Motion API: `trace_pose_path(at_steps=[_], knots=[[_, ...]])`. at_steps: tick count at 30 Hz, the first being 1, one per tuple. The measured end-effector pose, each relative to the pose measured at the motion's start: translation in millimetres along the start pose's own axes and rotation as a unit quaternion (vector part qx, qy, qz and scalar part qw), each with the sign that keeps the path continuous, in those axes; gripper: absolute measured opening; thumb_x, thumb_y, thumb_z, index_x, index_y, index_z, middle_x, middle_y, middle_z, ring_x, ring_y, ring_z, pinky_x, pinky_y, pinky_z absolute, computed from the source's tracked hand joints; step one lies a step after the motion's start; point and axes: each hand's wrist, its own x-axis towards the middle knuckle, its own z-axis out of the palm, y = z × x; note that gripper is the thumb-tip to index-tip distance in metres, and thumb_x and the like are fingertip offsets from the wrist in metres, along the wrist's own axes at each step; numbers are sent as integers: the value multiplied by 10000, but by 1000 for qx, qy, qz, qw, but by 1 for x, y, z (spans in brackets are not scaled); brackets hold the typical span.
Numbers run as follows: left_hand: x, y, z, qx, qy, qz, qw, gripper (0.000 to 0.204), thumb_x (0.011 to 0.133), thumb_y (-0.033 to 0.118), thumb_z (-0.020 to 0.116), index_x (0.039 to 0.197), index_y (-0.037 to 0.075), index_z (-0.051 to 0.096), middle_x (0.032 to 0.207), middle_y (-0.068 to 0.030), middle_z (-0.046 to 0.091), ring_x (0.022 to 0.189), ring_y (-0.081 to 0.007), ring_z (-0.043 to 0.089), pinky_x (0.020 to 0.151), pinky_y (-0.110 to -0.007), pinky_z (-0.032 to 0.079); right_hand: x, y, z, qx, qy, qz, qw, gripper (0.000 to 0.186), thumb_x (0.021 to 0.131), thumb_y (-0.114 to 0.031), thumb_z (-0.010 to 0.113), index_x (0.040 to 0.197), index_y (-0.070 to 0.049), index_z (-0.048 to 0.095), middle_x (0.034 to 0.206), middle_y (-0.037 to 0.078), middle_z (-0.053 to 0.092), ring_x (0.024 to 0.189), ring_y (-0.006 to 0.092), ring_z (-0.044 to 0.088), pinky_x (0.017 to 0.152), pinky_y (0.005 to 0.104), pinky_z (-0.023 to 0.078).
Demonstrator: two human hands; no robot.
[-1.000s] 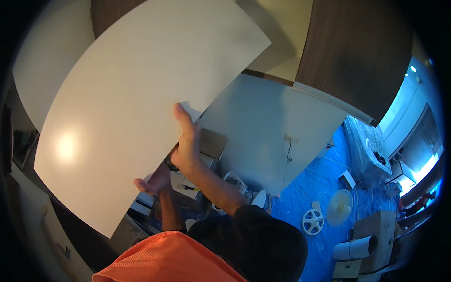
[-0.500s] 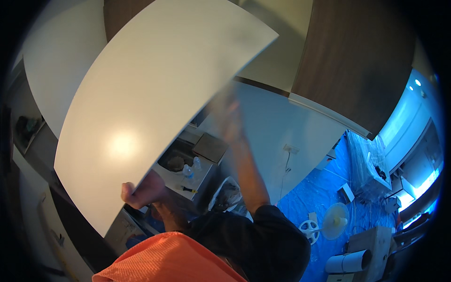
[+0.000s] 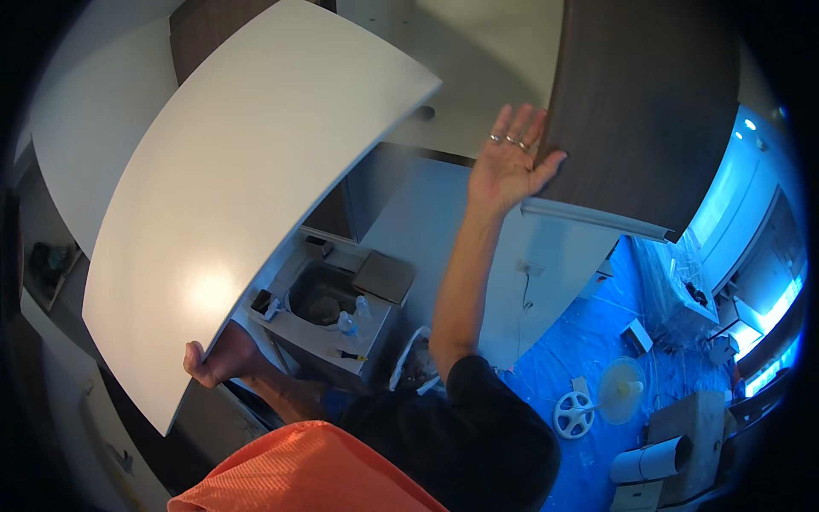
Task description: The person removes a white cabinet door from its hinges, then picks up a second door and installs it onto the upper cabinet frame. They align the door with the hinges and secure it using a screwdriver. The work occurs in a kitchen under renovation with tools and debris on the floor.
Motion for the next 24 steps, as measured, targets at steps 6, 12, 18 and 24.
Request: trace_pose_path(at_steps=[6,12,18,24], knots=[[-1,4,-8,-24,-27,-39,999,697,752,271,611,1363,-56,537,1281,-199,623,1185,-339,615,1027,-491,489,-44,-64,15,3,-62,-15,998,562,1018,-479,559,1238,26,669,1363,196,632,1273,320,613,1157,494,435],[4,2,-13,-123,-112,-116,979,641,799,196,634,1379,-56,527,1294,-197,619,1211,-331,598,1081,-522,440,-87,-134,57,-41,-196,4,980,609,1022,-509,526,1231,44,669,1334,247,637,1233,338,645,1110,498,472],[17,-22,-2,-272,-172,-209,923,560,815,70,650,1343,-88,553,1299,-198,625,1228,-277,587,1108,-494,410,-111,-221,114,-149,-197,-43,968,507,1000,-490,557,1034,-5,704,1105,150,714,991,245,674,903,383,524],[7,-64,21,-275,-82,-251,924,564,822,113,650,1333,-106,557,1320,-204,622,1249,-293,574,1144,-483,369,-108,-282,164,-172,-200,-3,965,454,967,-470,574,978,-32,694,1080,153,712,1010,243,667,941,416,500]])
